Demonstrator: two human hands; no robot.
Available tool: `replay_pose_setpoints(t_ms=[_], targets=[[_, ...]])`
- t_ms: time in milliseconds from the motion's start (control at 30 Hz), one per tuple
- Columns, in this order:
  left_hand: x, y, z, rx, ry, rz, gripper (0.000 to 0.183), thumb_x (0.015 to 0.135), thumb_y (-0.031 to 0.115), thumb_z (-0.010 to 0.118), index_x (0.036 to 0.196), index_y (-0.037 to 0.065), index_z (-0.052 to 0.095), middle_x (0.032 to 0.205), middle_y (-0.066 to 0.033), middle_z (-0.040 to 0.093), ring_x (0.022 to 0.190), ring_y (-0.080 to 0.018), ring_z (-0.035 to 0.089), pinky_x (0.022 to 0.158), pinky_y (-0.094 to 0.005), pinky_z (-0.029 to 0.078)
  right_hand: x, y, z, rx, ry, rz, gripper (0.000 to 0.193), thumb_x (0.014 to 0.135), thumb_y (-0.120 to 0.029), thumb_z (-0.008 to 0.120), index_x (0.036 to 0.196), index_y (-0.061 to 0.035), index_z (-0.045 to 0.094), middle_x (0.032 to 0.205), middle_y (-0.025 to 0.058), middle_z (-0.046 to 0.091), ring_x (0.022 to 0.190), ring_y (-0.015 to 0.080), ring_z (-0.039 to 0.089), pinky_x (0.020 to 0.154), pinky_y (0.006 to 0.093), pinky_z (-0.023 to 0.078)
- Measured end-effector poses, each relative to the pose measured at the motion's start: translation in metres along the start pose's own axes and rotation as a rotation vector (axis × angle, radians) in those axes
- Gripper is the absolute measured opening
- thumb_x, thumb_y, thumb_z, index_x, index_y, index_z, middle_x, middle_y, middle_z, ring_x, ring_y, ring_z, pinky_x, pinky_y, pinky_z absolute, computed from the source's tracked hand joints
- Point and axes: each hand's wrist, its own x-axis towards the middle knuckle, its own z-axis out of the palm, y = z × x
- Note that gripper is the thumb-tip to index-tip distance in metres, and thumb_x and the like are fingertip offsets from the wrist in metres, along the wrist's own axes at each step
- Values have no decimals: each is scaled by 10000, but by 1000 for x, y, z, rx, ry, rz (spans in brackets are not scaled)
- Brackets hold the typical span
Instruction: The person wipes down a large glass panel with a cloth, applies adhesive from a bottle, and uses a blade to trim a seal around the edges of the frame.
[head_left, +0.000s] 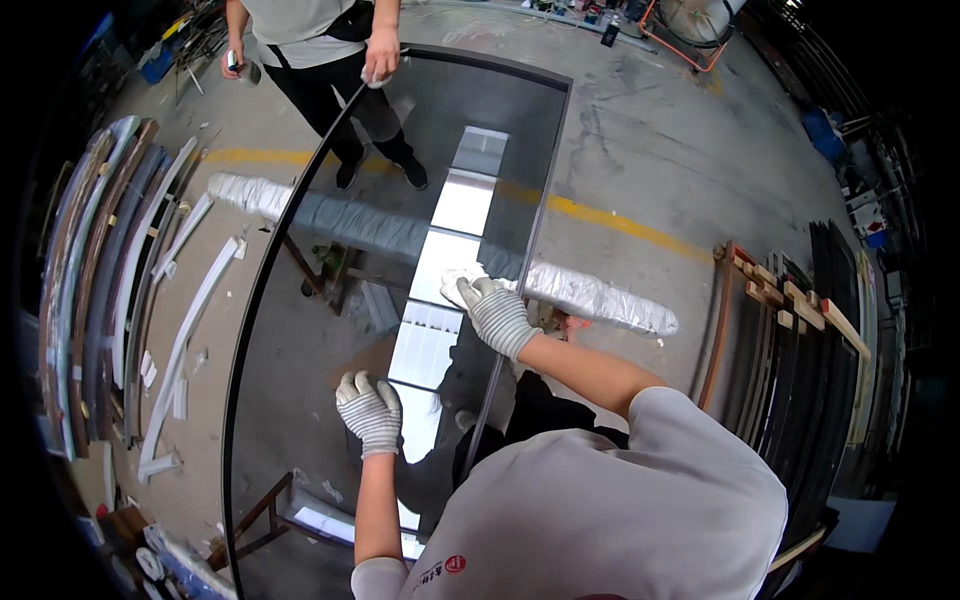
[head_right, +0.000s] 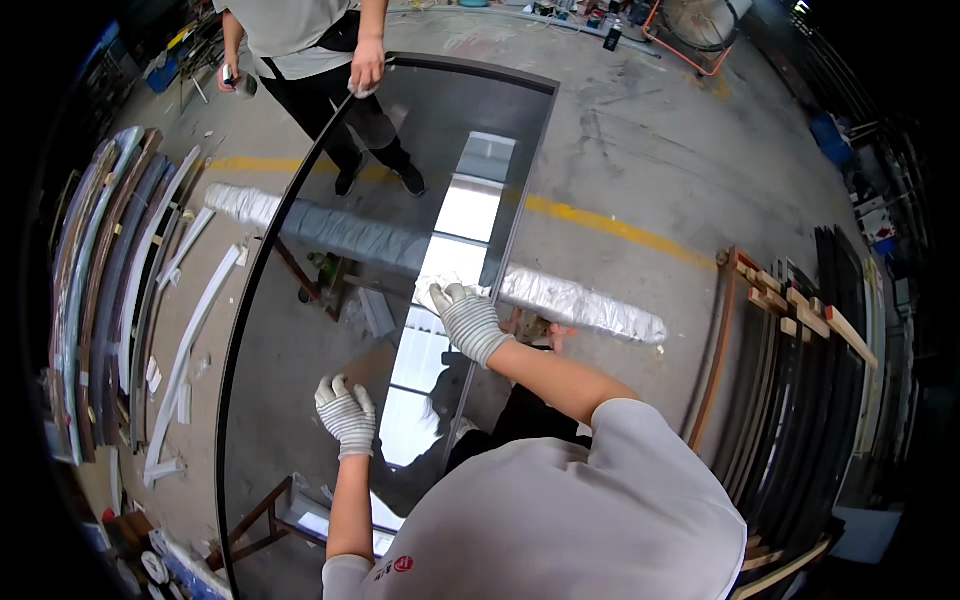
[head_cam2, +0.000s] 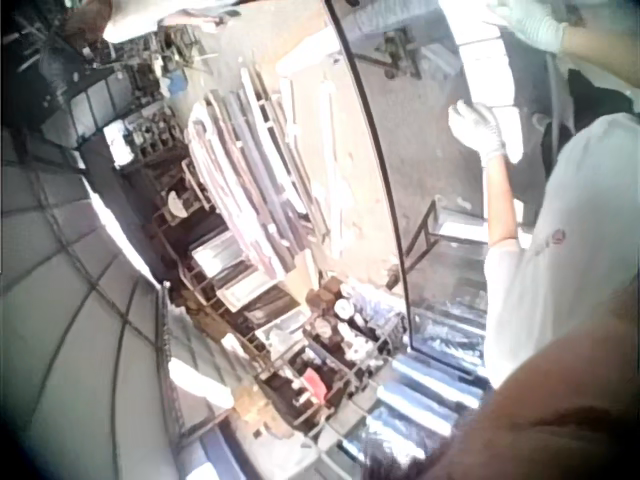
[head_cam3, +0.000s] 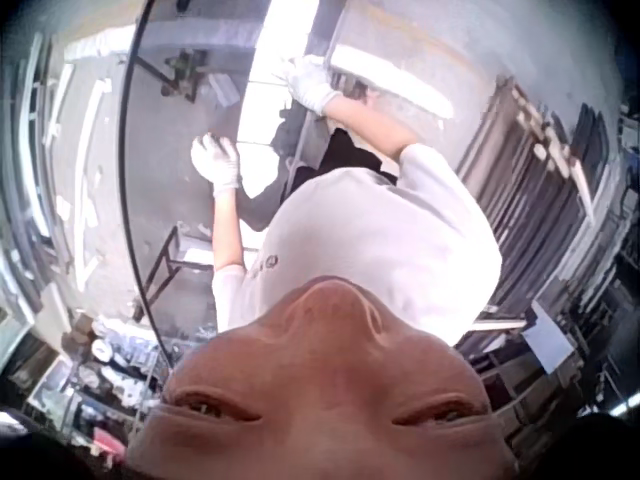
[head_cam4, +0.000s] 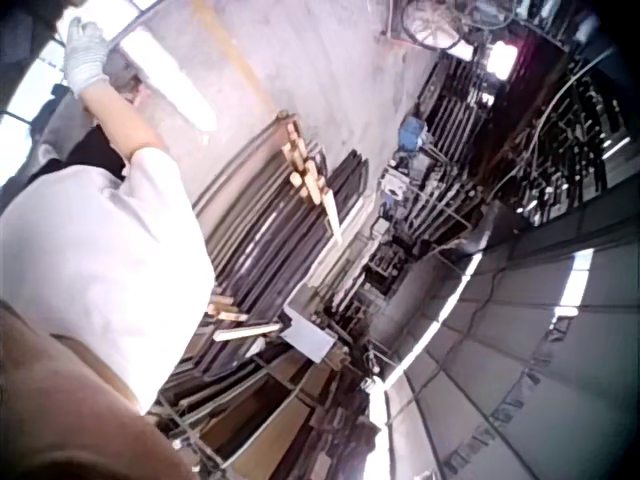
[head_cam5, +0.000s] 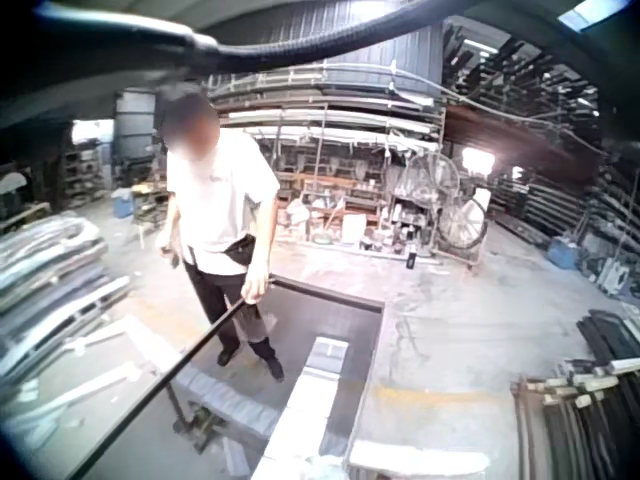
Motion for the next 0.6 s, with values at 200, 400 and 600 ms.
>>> replay_pose_setpoints(t_ms=[200,400,600], targets=[[51,35,34,129,10,-31,601,824,265,533,1306,-41,344,1325,-270,368,1223,-435,349,1037,-521,267,28,58,-19,38,-192,-514,399,854,-92,424,1230,-183,522,1057,92,586,911,266,590,806,415,476],[88,43,59,183,-63,-130,610,864,302,480,1358,-13,311,1398,-242,319,1291,-412,298,1077,-512,213,134,178,-51,73,-131,-727,290,800,-75,489,1041,-172,618,962,54,629,903,248,598,818,334,488],[95,53,54,119,-76,-154,586,837,252,488,1344,-5,343,1385,-235,343,1286,-394,319,1077,-517,217,244,326,-77,-166,91,-46,287,839,-105,500,1086,-174,629,1062,134,625,951,318,600,863,381,471]])
